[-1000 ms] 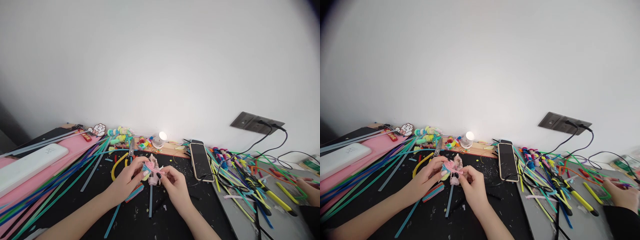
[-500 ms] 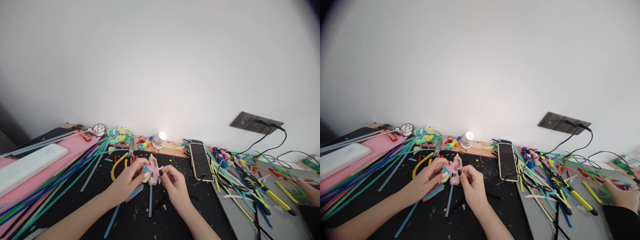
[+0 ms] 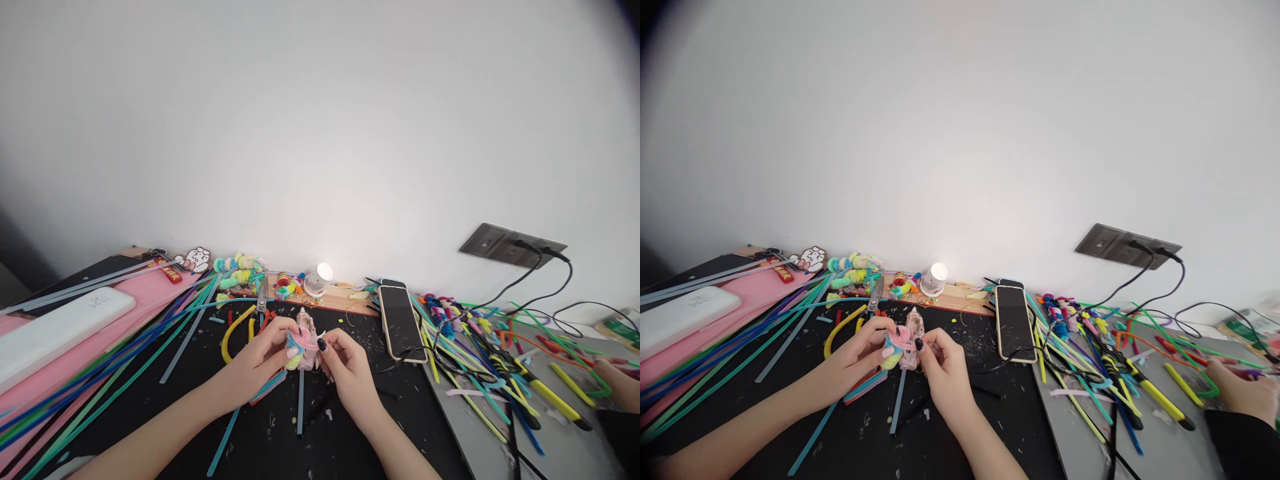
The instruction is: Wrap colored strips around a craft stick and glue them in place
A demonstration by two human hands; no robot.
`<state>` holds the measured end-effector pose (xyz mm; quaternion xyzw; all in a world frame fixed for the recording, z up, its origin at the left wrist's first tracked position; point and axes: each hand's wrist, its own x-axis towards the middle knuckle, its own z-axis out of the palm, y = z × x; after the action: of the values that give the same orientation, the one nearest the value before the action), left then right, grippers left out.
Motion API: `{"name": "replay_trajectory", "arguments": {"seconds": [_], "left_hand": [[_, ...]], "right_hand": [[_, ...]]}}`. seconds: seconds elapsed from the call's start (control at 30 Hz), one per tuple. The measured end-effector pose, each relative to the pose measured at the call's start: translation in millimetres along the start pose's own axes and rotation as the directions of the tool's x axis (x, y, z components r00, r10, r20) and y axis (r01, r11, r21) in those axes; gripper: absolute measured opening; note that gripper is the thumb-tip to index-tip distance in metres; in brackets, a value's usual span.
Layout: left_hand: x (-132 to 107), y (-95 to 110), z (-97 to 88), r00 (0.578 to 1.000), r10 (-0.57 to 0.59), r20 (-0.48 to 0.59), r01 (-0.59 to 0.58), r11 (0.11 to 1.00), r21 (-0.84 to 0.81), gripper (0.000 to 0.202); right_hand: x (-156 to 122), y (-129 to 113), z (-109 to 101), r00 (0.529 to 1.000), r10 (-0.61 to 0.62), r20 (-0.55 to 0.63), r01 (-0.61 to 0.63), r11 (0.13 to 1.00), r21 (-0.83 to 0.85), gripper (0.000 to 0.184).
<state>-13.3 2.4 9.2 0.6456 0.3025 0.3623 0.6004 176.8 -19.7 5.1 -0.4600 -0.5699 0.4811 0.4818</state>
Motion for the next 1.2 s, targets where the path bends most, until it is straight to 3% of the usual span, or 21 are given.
{"name": "replay_trajectory", "arguments": {"seconds": [0.1, 0.2, 0.37, 0.5, 0.73, 1.0, 1.2], "left_hand": [[0, 1, -0.1, 1.000, 0.006, 0.011, -0.006, 1.000, -0.004, 0.015], [-1, 0, 0.2, 1.000, 0.010, -0.010, -0.010, 0.999, 0.031, 0.020], [-1, -5, 0.7, 1.000, -0.012, -0.026, 0.016, 0.990, 0.142, 0.038], [0, -6, -0.4, 1.000, -0.013, -0.013, 0.015, 0.965, 0.262, 0.040], [1, 3, -0.9, 0.997, -0.008, -0.076, 0.039, 0.912, 0.407, 0.035], [-1, 6, -0.9, 0.993, 0.022, -0.115, 0.038, 0.869, 0.493, 0.032], [-2, 3, -1.9, 0.990, 0.061, -0.125, 0.022, 0.819, 0.573, 0.030]], "right_hand": [[-1, 2, -2, 0.999, -0.031, -0.014, 0.030, 0.999, -0.041, 0.030], [-1, 2, -5, 0.990, -0.141, -0.032, 0.135, 0.980, -0.145, 0.024], [0, -4, -8, 0.964, -0.251, 0.085, 0.265, 0.908, -0.326, 0.029], [1, -6, -7, 0.953, -0.278, 0.121, 0.303, 0.879, -0.367, 0.028], [0, 2, -4, 0.975, -0.203, 0.086, 0.221, 0.912, -0.345, 0.022], [0, 3, -2, 0.997, -0.059, 0.051, 0.067, 0.983, -0.173, 0.022], [0, 0, -1, 0.997, -0.055, 0.059, 0.065, 0.981, -0.183, 0.023]]}}
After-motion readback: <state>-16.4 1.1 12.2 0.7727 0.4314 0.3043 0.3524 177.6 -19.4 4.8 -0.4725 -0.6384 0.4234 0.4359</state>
